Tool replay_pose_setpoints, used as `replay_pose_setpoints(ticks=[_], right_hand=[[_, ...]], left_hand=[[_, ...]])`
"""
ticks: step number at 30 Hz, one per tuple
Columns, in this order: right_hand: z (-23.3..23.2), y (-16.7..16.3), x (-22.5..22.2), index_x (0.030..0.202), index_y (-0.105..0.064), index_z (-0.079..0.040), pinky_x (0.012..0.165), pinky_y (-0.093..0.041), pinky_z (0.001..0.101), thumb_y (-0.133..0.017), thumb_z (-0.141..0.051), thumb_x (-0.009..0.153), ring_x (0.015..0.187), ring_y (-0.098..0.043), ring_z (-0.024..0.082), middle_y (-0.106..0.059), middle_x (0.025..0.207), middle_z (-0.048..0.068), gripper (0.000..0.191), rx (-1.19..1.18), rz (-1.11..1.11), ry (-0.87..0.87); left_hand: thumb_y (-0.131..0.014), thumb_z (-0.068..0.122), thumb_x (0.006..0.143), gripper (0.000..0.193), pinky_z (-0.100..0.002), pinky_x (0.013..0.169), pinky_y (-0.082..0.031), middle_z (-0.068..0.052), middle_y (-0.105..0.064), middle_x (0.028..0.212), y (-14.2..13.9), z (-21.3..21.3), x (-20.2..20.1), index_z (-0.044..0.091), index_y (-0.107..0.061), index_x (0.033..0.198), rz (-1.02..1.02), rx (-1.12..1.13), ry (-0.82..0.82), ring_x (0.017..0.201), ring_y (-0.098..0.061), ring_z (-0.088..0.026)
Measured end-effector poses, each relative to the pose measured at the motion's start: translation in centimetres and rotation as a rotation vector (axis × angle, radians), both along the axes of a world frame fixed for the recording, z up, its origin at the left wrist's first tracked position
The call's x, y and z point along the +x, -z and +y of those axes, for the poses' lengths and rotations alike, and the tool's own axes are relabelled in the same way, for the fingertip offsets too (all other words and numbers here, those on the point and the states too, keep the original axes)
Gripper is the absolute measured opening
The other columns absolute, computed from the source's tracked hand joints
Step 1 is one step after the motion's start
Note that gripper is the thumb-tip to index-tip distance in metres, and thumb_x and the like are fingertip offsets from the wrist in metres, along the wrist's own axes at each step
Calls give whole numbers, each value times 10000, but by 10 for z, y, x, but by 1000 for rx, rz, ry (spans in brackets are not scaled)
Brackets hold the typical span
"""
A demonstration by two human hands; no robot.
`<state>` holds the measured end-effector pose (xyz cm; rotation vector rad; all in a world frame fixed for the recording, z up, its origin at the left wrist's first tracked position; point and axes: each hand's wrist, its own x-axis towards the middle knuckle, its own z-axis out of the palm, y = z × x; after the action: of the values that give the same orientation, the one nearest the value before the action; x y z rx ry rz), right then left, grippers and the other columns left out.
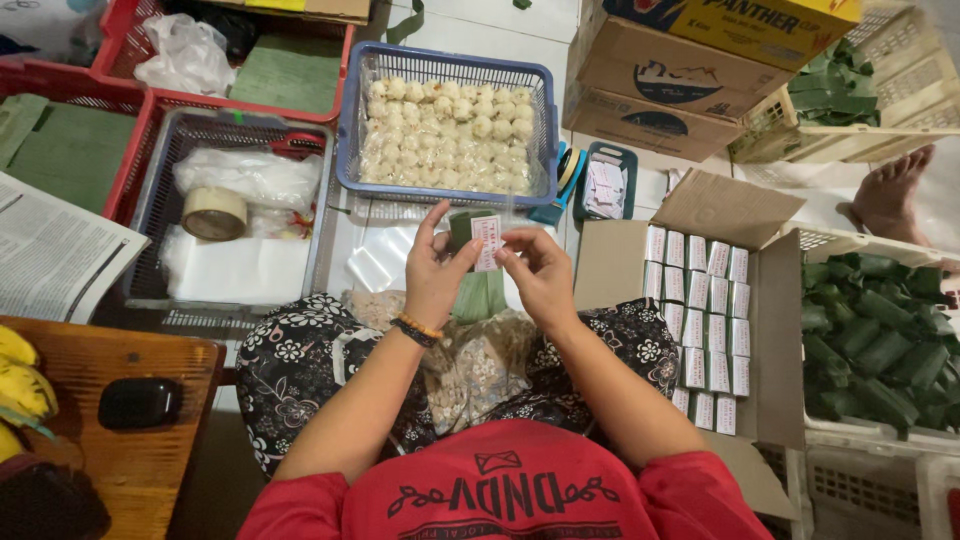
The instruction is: The person wraps small white food items in green leaves, places them in plastic bags, and seals them with labels. The wrapped items are then placed into a cardboard box.
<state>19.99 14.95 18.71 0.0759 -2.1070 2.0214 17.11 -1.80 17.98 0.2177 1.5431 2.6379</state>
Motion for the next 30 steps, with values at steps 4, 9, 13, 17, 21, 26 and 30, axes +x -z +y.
replay_pose_setpoints(ticks=[4, 9, 13, 17, 21, 26, 30], right_hand=[[0, 8, 2, 1142, -664, 5, 778, -526, 208, -731, -26, 947, 889, -634, 45, -704, 1048, 13, 209, -88, -6, -12], [-3, 4, 4, 1170, -685, 20, 702, -475, 206, -749, -18, 943, 798, -562, 63, -696, 1004, 33, 239, -48, -69, 9], [-7, -1, 7, 1227, -632, 10, 765, -545, 245, -753, -27, 915, 863, -620, 94, -663, 1006, 47, 337, -7, -84, 56], [-10, -1, 6, 1235, -616, 17, 897, -588, 285, -731, -40, 928, 1012, -690, 128, -724, 1106, 76, 333, -109, -76, -7], [-10, 2, 3, 1216, -635, 30, 899, -584, 308, -747, -25, 925, 1014, -689, 154, -724, 1104, 100, 317, -145, -68, -22], [-11, 1, 1, 1181, -649, 29, 838, -572, 289, -752, -21, 911, 952, -707, 161, -725, 1073, 89, 293, -132, -132, -34], [-14, -3, -4, 1155, -657, -6, 830, -564, 293, -767, 8, 884, 955, -689, 172, -701, 1093, 90, 293, 59, 22, 20]], left_hand=[[-674, -34, 954, 694, -282, 896, -575, -126, -708, 1148, -2, 1, 3, 14, -341, 1561, 36, 1, 4, 1038, -684, -149], [-668, -30, 961, 682, -282, 900, -581, -130, -691, 1176, -4, 2, 5, 17, -345, 1560, 52, -42, 13, 1061, -679, -152], [-651, -25, 982, 644, -277, 931, -574, -115, -680, 1220, -3, 4, 8, 6, -359, 1555, 74, -3, -3, 1091, -668, -149], [-647, -1, 977, 593, -283, 947, -575, -81, -647, 1270, 3, 8, 10, -11, -402, 1516, 57, 2, 21, 1122, -648, -136], [-650, 40, 1005, 499, -282, 954, -566, -84, -648, 1269, 16, 5, 8, -35, -478, 1468, 88, -75, 40, 1114, -644, -133], [-650, 86, 1018, 368, -333, 952, -602, -86, -662, 1186, 32, 3, 1, -47, -547, 1346, -61, 100, 170, 1057, -668, -165], [-641, 94, 1029, 340, -323, 967, -564, -64, -652, 1205, 32, 10, 2, -17, -529, 1330, -39, 101, 118, 1091, -641, -151]])
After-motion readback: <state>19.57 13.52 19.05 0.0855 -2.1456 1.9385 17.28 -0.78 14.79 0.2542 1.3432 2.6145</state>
